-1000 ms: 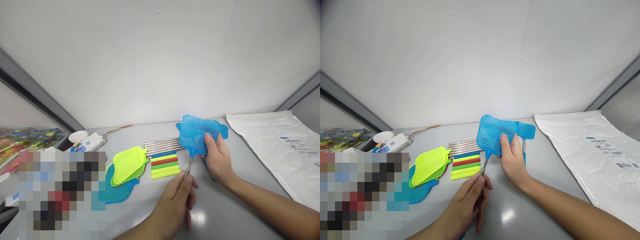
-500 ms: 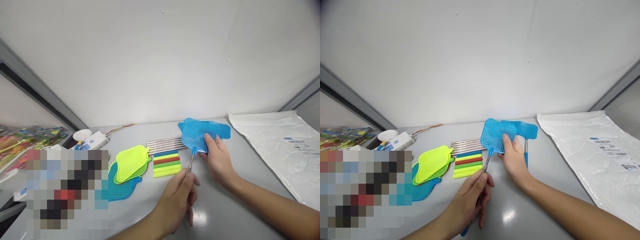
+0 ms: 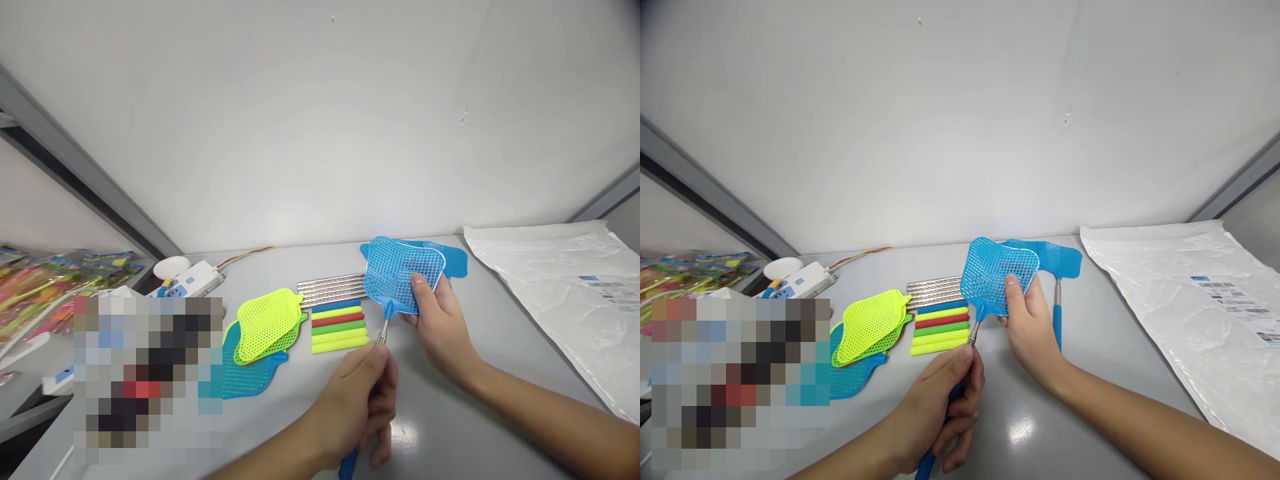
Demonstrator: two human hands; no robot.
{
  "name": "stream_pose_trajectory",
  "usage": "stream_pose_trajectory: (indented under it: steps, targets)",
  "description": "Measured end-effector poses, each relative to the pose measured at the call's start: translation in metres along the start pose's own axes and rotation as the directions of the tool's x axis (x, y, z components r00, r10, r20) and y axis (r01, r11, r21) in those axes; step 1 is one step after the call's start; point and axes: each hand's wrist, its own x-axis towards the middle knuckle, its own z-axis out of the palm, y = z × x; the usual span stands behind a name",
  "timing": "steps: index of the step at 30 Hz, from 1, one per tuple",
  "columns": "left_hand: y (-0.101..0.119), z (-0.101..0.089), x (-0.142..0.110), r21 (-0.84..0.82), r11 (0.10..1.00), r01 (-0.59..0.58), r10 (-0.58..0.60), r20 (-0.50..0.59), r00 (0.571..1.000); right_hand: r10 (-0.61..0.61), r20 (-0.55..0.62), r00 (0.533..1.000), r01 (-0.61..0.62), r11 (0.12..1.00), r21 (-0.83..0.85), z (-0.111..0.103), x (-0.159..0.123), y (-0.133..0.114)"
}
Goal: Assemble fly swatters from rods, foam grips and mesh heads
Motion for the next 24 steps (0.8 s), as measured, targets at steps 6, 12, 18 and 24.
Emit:
stream_pose_trajectory:
  steps: [6,12,18,24]
  targets:
    - [0.007,0.004,-0.003,0.041,0.999,0.021,-0.019,-0.045,0.999,-0.004,-0.017,1.000,0.004,1.000,0.019,0.005,-0.008,-0.002]
    - [0.014,0.001,-0.005,0.144,0.989,0.028,-0.021,-0.051,0.998,-0.021,-0.027,0.999,0.021,1.000,0.018,0.006,-0.008,0.000]
    - [0.024,0.000,-0.008,0.113,0.990,0.081,-0.073,-0.073,0.995,-0.042,0.044,0.998,0.041,0.998,0.037,0.008,-0.005,-0.006]
    - [0.041,0.002,-0.010,-0.080,0.989,0.127,-0.128,-0.010,0.992,0.132,0.328,0.936,-0.139,0.990,0.000,0.006,-0.004,-0.003]
